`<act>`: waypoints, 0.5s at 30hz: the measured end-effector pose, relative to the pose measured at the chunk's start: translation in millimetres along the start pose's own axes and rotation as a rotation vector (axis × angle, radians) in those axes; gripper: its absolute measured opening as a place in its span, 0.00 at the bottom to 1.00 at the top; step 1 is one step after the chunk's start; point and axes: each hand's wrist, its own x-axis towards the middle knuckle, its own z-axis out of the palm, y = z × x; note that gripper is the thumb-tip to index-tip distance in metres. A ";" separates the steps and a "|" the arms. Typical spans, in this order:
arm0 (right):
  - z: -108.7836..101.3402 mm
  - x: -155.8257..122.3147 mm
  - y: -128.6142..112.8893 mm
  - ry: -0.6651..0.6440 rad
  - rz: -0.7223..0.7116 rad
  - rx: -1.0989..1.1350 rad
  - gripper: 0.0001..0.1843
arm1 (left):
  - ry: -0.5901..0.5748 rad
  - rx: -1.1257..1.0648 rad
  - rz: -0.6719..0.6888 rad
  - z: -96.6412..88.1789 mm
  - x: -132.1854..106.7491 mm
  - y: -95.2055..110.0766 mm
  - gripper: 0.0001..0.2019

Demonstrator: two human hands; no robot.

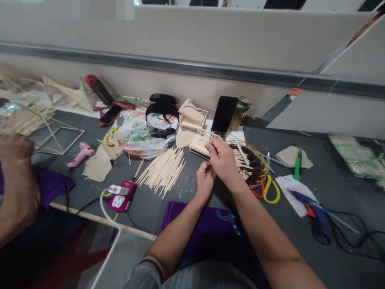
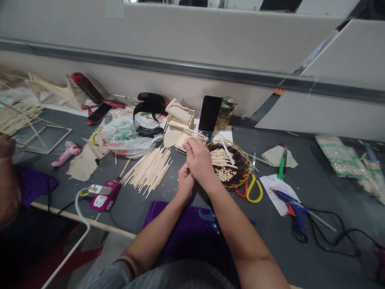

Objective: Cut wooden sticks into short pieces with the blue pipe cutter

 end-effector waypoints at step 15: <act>32.5 80.8 10.9 0.698 0.115 0.380 0.19 | 0.039 -0.100 -0.176 -1.4 2.0 -0.2 0.13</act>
